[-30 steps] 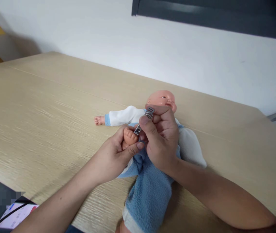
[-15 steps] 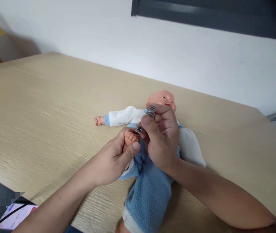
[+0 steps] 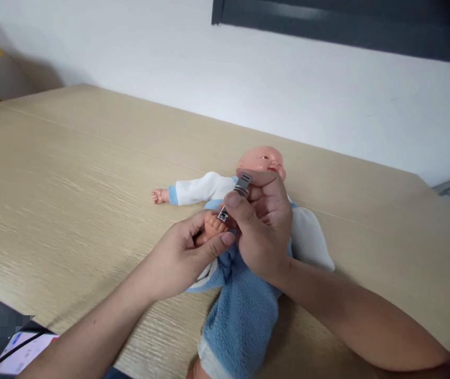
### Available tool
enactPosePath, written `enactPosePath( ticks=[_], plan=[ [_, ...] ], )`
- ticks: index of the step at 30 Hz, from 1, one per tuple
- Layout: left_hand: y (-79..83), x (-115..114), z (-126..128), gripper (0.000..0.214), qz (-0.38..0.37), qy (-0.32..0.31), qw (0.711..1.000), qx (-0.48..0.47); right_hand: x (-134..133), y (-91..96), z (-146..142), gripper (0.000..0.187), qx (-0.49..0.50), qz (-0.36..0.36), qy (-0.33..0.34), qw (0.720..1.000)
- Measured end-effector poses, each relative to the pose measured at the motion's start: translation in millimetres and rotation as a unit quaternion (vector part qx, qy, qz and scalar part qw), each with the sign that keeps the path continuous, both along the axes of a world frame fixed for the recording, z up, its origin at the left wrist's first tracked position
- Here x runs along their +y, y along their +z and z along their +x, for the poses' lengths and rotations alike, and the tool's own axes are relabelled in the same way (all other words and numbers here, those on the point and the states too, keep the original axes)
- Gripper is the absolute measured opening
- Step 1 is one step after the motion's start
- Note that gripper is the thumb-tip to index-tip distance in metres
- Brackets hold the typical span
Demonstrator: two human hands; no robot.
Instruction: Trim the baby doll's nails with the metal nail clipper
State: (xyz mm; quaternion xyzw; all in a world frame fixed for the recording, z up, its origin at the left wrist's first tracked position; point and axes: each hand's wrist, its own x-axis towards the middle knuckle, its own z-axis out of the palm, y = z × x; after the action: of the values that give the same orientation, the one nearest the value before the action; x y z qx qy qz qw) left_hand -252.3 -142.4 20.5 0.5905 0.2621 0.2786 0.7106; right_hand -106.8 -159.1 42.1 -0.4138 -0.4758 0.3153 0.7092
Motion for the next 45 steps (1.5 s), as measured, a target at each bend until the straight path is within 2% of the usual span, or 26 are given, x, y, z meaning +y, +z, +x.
enactPosePath(
  ticks=[7, 21, 40, 45],
  plan=[
    [0.0, 0.3, 1.2, 0.044, -0.001, 0.000, 1.000, -0.022, 0.8, -0.6, 0.4, 0.025, 0.009, 0.017, 0.011, 1.000],
    [-0.9, 0.5, 0.3, 0.041, 0.013, 0.002, 1.000, -0.003, 1.0, -1.9, 1.6, 0.026, -0.003, 0.002, -0.005, 1.000],
    [0.2, -0.1, 0.9, 0.033, 0.005, -0.006, 1.000, -0.015, 0.8, -2.2, 1.7, 0.021, 0.030, 0.018, 0.022, 0.999],
    [-0.7, 0.6, 0.8, 0.030, 0.007, -0.007, 1.000, -0.017, 0.0, -2.5, 2.8, 0.020, 0.011, 0.018, 0.021, 1.000]
  ],
)
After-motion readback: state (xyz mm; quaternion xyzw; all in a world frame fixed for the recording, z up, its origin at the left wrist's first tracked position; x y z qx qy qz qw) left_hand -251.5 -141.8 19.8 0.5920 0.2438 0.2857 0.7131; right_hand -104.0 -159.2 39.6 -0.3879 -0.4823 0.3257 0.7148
